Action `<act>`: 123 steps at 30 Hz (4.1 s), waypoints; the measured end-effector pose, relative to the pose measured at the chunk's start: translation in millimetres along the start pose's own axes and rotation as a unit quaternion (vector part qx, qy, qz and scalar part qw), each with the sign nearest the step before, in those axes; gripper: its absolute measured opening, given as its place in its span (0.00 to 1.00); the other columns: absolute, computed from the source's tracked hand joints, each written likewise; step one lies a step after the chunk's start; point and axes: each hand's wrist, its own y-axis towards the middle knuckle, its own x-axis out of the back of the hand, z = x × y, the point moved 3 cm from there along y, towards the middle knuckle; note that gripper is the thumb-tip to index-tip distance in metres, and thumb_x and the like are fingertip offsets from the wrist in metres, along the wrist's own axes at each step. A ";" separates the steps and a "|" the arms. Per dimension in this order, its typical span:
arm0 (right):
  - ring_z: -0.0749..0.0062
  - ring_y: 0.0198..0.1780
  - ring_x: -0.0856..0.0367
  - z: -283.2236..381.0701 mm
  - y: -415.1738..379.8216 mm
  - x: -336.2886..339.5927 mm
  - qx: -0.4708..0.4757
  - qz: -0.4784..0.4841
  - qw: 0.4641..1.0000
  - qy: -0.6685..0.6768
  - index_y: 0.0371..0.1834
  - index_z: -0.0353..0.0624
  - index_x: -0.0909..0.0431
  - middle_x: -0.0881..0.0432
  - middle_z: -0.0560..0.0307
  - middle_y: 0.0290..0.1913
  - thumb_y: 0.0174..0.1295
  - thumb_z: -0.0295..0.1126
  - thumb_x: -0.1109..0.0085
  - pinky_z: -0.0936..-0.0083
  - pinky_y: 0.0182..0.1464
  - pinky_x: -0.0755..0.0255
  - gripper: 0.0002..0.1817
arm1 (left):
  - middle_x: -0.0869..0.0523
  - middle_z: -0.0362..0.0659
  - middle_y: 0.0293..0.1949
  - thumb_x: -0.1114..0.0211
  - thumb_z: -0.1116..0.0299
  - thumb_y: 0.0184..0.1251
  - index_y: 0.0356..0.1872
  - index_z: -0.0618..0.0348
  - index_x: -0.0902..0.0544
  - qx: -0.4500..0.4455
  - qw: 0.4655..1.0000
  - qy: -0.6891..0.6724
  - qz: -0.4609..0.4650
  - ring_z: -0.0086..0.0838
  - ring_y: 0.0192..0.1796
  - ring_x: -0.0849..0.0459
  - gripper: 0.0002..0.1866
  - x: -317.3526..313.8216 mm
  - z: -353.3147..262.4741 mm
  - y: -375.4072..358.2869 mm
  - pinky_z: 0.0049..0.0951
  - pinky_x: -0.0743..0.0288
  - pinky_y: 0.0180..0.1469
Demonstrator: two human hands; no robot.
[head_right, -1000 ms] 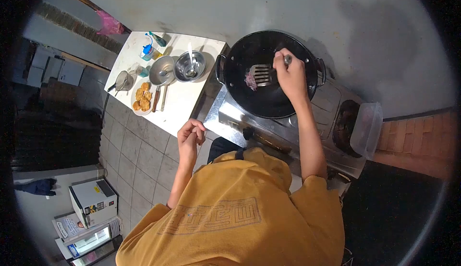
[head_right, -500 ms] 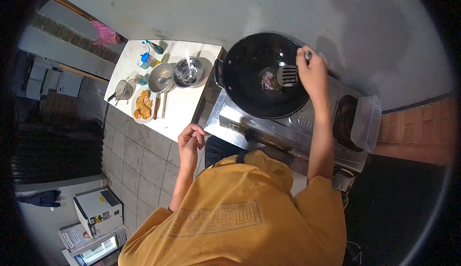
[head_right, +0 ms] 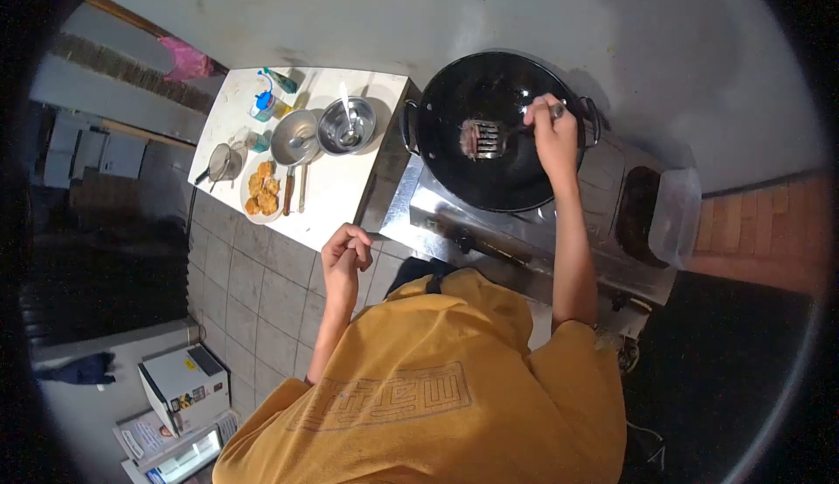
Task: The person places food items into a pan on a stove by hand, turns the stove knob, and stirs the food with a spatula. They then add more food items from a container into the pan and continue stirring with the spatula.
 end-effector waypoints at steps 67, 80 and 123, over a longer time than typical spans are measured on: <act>0.74 0.23 0.34 87.6 -11.2 8.0 0.111 -0.038 0.964 -0.240 0.25 0.35 0.30 0.31 0.55 0.19 0.71 0.36 0.50 0.70 0.29 0.36 0.18 | 0.33 0.32 0.17 0.60 0.86 0.54 0.35 0.63 0.22 0.014 0.997 -0.006 0.075 0.14 0.21 0.42 0.17 6.9 9.9 53.1 0.19 0.50 0.24; 0.75 0.24 0.32 23.7 6.1 42.1 0.097 -0.037 0.976 -0.192 0.21 0.38 0.29 0.29 0.61 0.19 0.71 0.36 0.51 0.73 0.30 0.36 0.19 | 0.34 0.32 0.17 0.61 0.87 0.52 0.35 0.63 0.21 -0.002 0.998 -0.014 0.053 0.15 0.20 0.42 0.19 8.1 22.0 60.0 0.19 0.50 0.24; 0.76 0.25 0.30 39.9 -0.8 -29.8 0.105 0.001 0.985 -0.139 0.25 0.36 0.28 0.26 0.58 0.20 0.73 0.33 0.52 0.74 0.31 0.36 0.17 | 0.35 0.31 0.18 0.59 0.86 0.56 0.35 0.62 0.22 -0.024 0.997 -0.036 0.066 0.15 0.20 0.42 0.16 -3.3 20.9 60.9 0.20 0.51 0.24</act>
